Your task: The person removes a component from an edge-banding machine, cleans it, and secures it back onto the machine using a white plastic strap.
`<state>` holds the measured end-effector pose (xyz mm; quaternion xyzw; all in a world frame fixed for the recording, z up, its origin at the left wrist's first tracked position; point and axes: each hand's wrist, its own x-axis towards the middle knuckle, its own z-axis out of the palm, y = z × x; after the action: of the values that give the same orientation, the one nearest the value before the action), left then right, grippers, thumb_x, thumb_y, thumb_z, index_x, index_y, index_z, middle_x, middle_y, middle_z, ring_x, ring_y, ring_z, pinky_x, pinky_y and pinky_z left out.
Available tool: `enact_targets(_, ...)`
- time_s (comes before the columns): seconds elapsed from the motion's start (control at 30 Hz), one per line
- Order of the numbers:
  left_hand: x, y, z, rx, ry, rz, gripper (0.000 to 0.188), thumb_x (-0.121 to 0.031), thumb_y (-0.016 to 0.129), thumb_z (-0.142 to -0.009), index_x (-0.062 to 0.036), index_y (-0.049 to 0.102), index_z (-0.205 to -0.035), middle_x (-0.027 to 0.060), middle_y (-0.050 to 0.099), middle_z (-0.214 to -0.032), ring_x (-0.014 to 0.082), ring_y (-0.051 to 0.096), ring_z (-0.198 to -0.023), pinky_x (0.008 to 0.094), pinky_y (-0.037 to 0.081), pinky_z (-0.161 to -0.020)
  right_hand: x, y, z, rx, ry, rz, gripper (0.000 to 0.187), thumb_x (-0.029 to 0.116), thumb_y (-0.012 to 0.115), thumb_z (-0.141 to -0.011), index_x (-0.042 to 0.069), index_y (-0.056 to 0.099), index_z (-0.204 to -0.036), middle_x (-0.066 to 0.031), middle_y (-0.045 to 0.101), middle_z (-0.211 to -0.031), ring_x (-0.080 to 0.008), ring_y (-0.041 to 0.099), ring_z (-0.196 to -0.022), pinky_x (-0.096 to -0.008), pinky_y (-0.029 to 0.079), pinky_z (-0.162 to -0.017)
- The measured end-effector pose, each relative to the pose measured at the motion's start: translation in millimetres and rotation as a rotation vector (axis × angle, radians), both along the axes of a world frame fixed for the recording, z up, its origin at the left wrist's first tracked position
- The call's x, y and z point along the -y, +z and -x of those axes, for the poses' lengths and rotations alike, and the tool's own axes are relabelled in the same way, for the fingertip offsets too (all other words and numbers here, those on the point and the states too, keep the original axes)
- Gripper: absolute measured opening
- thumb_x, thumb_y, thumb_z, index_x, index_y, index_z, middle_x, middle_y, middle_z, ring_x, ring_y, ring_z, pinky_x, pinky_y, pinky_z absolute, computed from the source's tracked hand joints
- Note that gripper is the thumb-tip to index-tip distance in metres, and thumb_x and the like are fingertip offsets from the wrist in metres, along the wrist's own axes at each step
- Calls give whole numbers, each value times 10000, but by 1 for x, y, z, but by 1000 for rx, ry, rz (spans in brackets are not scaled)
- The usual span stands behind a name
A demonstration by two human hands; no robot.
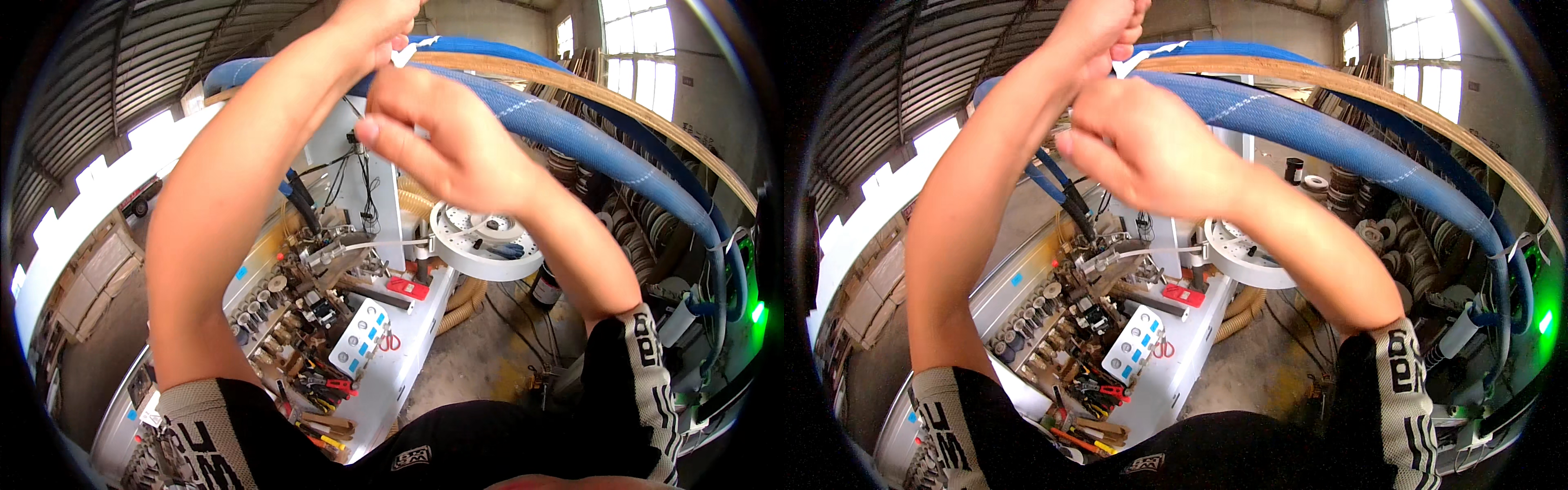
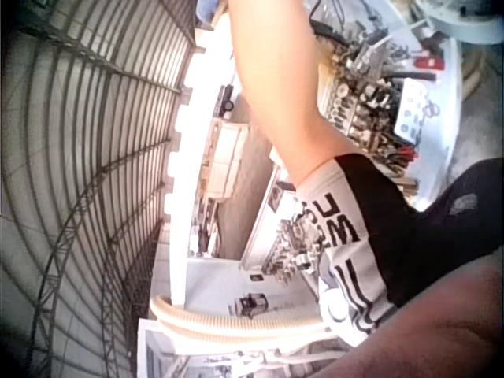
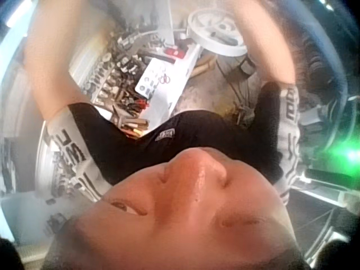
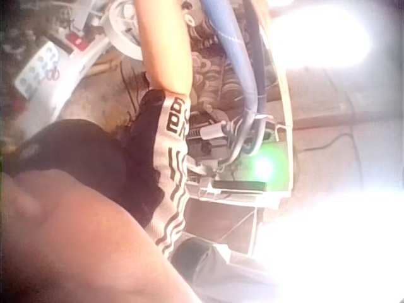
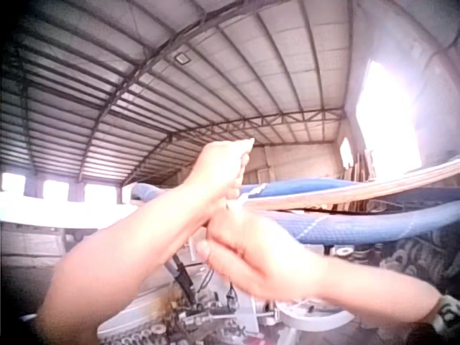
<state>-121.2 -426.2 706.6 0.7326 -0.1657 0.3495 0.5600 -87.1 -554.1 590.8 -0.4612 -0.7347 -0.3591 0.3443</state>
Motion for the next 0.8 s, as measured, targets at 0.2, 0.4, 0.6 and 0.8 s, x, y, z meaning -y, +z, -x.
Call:
enact_targets(0.2,-7,-5,-36,-55,103,-126,308,-202,604,-912,-150,517,-621,-37,364,-498,112,298,-389,329,200,-364,3,-29,-3,73,-4,-57,190,139,697,-910,28,578,-813,-142,566,-832,-378,575,-807,-446,464,-762)
enact_targets(0.4,-8,5,-34,-51,143,-207,336,-219,600,-936,-147,509,-621,-28,378,-497,119,324,-386,325,239,-358,2,-37,2,30,27,-92,191,119,700,-901,15,572,-805,-147,540,-817,-375,564,-791,-446,464,-760)
enact_targets(0.6,-17,-12,-39,27,18,-160,393,-340,600,-1026,-119,554,-704,-16,440,-543,120,385,-412,312,323,-389,29,-31,-8,-161,0,95,232,183,671,-984,5,616,-845,-132,582,-822,-315,589,-807,-394,481,-748)
enact_targets(0.8,-26,-18,17,231,-100,-322,370,-316,565,-1048,-41,659,-820,23,567,-645,136,551,-572,307,489,-615,47,5,7,-419,108,118,295,264,555,-1071,25,649,-925,-59,655,-1002,-107,536,-852,-259,456,-802)
